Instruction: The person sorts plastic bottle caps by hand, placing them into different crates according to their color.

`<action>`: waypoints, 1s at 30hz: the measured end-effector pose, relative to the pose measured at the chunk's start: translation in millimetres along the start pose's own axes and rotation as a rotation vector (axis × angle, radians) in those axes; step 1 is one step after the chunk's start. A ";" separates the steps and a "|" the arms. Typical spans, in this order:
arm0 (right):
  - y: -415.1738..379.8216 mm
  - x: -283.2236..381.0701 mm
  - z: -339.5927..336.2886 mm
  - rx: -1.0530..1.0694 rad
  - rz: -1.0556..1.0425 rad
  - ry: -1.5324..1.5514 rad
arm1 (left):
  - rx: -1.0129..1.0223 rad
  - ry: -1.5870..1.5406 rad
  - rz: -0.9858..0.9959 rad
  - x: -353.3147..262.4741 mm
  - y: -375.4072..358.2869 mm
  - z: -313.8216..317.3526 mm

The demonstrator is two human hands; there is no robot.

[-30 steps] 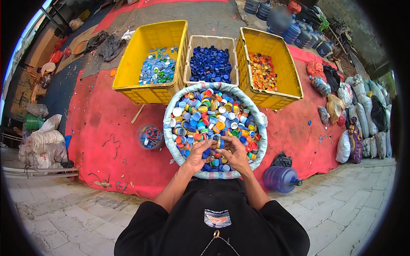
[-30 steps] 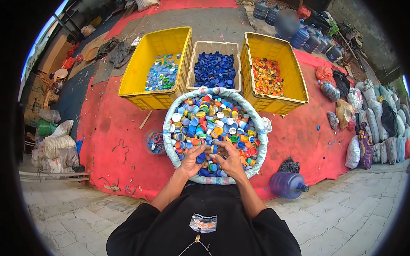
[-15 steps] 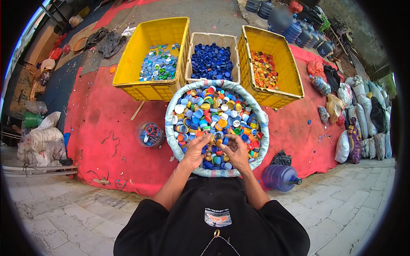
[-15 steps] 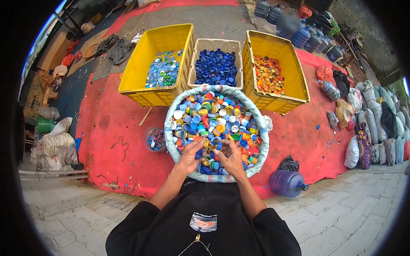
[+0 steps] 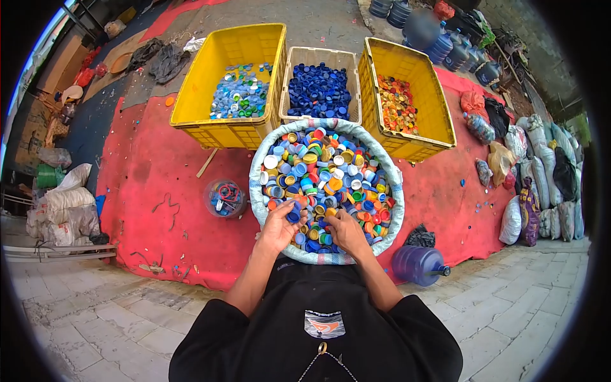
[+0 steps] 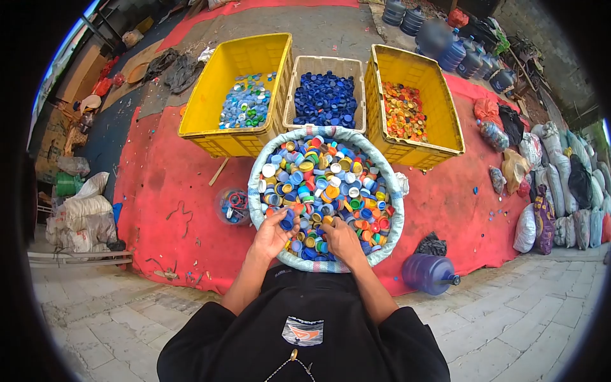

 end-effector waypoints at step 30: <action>42.3 14.3 -25.2 -0.015 0.014 2.077 | 0.201 -0.035 0.015 -52.9 20.3 29.6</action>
Point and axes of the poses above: each hand's wrist, its own y-axis towards the middle knuckle, its own z-axis out of the palm, x = y × z, the point moved 1 cm from there along y, towards the middle knuckle, and after that the axes turned 11 degrees about x, right-handed, at the moved point
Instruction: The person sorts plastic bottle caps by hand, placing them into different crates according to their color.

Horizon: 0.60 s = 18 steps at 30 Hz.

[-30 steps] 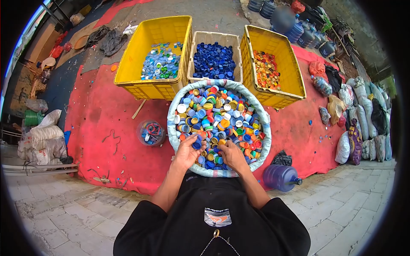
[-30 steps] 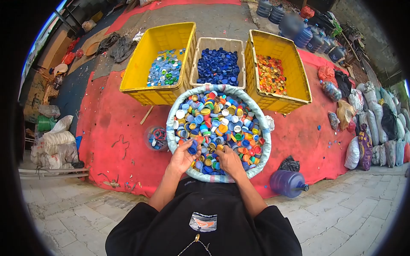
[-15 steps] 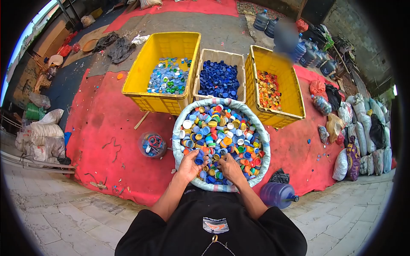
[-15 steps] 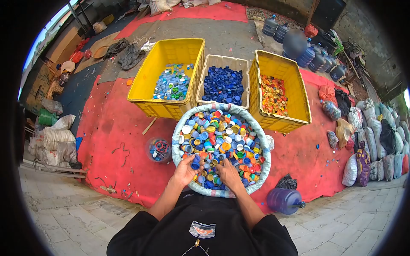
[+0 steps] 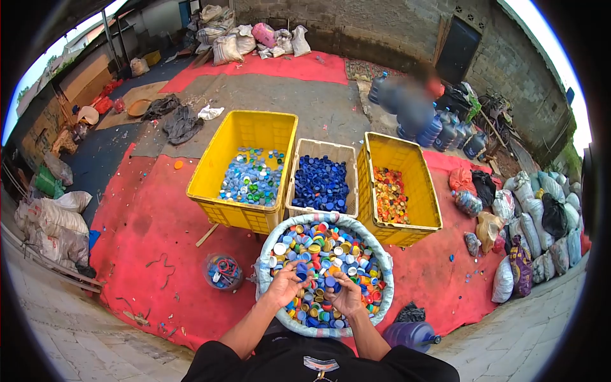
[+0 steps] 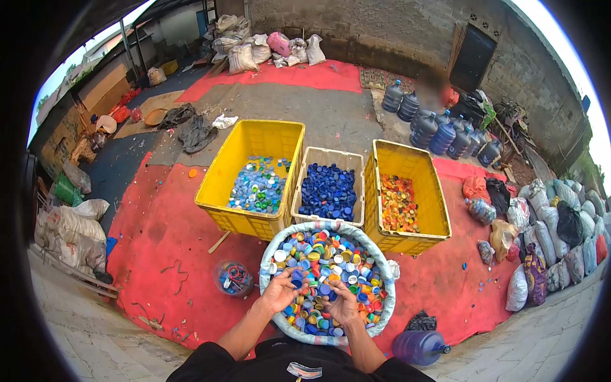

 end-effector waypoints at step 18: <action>142.0 55.8 7.3 -0.220 -0.257 0.138 | 0.101 -0.125 0.051 -56.5 160.2 -17.7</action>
Point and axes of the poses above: each hand's wrist, its own y-axis towards the middle knuckle, its own z-axis out of the palm, x = y × z, the point moved 1 cm from there along y, towards the middle knuckle, and after that the axes turned 11 degrees about x, right-handed, at the moved point
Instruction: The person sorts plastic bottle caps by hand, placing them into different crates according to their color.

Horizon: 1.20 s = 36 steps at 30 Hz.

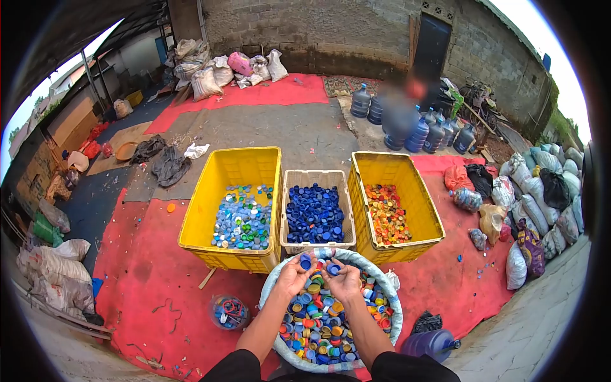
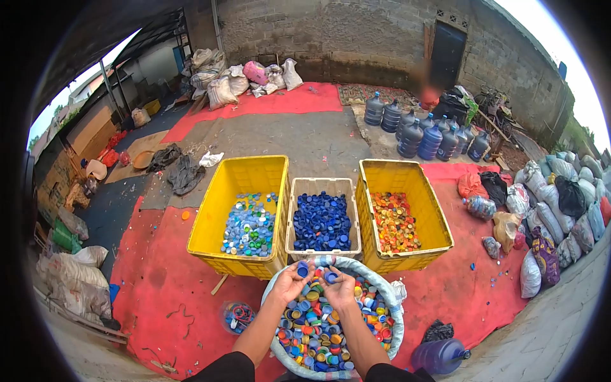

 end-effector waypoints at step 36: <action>-42.0 -11.7 -60.1 0.039 -0.377 -1.725 | -0.424 0.896 0.237 5.6 -91.5 -31.3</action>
Point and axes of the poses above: each hand's wrist, its own y-axis towards the middle knuckle, its own z-axis out of the palm, x = y × z, the point moved 1 cm from there along y, towards the middle knuckle, and after that the axes turned 11 degrees about x, right-handed, at the moved point
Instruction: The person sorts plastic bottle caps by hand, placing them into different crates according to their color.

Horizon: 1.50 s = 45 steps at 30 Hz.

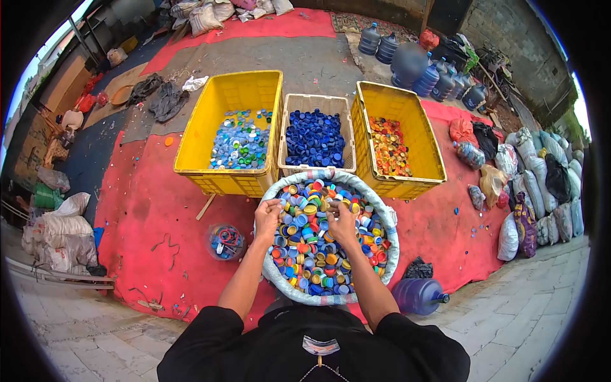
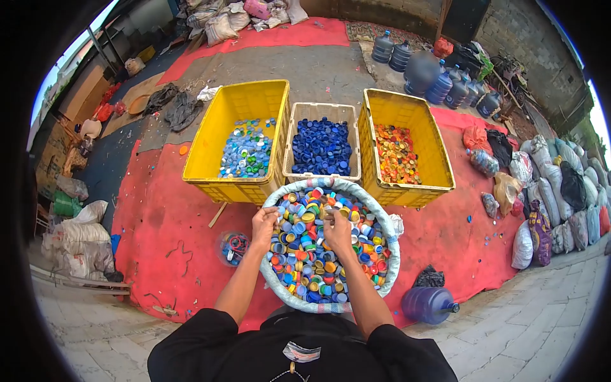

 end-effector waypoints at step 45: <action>-142.9 -0.4 -22.5 0.005 0.345 1.437 | 0.134 1.334 0.574 35.4 -21.2 36.1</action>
Point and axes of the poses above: each hand's wrist, its own y-axis towards the middle knuckle, its own z-axis out of the palm, x = y × z, the point moved 1 cm from there along y, towards the middle knuckle, and after that the axes turned 11 degrees about x, right-handed, at the moved point
